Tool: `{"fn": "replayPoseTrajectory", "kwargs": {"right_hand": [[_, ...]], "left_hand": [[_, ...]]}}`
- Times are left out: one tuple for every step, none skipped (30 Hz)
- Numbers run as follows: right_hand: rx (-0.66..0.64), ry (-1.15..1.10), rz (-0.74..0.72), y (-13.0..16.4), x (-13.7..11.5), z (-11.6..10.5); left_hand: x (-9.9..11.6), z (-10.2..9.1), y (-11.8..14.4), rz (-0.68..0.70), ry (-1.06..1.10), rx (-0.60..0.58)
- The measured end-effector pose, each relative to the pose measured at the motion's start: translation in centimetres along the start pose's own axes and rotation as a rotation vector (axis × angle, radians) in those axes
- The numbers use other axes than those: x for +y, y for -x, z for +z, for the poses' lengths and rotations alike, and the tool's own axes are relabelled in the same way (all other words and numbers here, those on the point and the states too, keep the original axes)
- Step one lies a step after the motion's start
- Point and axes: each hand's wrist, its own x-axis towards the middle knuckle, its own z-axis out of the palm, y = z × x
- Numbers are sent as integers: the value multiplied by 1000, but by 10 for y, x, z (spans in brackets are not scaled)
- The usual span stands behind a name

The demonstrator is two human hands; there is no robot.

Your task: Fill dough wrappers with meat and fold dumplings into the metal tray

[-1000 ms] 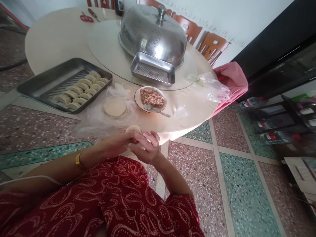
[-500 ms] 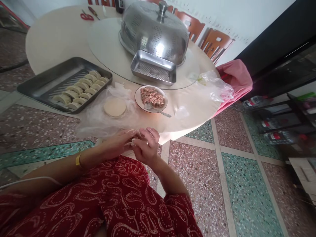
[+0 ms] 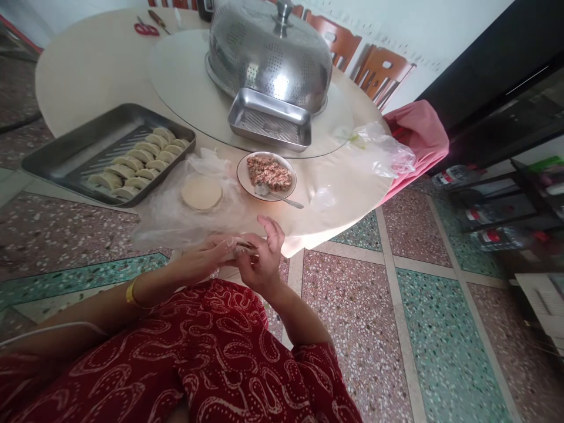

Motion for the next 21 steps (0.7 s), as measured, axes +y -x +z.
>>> {"fn": "replayPoseTrajectory", "kwargs": {"right_hand": [[-24, 5, 5, 0, 2, 0], [-48, 7, 4, 0, 4, -1], [-71, 5, -6, 0, 6, -1], [-92, 0, -22, -1, 8, -1], [-113, -8, -43, -1, 10, -2], [-133, -18, -64, -2, 12, -2], [-151, -28, -81, -2, 14, -3], [-166, -36, -89, -3, 15, -3], [-173, -46, -92, -4, 16, -3], [-178, -60, -85, -4, 16, -4], [-181, -78, -71, -4, 16, -3], [-181, -98, -52, -4, 17, -3], [-179, -123, -26, -4, 16, -2], [-174, -153, 5, -3, 16, -1], [-163, -185, 39, -3, 16, 0], [-144, -221, 70, -2, 16, 2], [-122, -259, 97, -1, 15, 4], [-98, -298, 119, 0, 15, 6], [-69, -332, 133, 0, 14, 8], [-37, -359, 139, 0, 13, 9], [-3, -378, 143, 0, 12, 11]], "left_hand": [[-1, -1, 0, 1, 22, -5], [-3, -1, 0, 3, 42, -4], [-5, -2, 0, 8, 54, 5], [-7, -3, 1, 17, 58, 27], [-9, -4, 1, 26, 56, 57], [-12, -5, 1, 32, 51, 86], [-14, -6, 2, 33, 46, 109], [-15, -7, 2, 29, 45, 125], [-17, -8, 2, 21, 44, 133], [-18, -8, 3, 14, 41, 138], [-19, -9, 3, 7, 35, 141], [-20, -9, 3, 1, 23, 148], [-20, -9, 3, -2, 5, 156], [-20, -9, 3, -1, -20, 163], [-20, -9, 3, 3, -48, 168], [-18, -9, 3, 12, -79, 169], [-17, -9, 3, 28, -115, 167], [-14, -9, 3, 45, -154, 158], [-11, -9, 3, 63, -192, 147], [-7, -9, 3, 83, -227, 139], [-3, -10, 4, 105, -261, 137]]}}
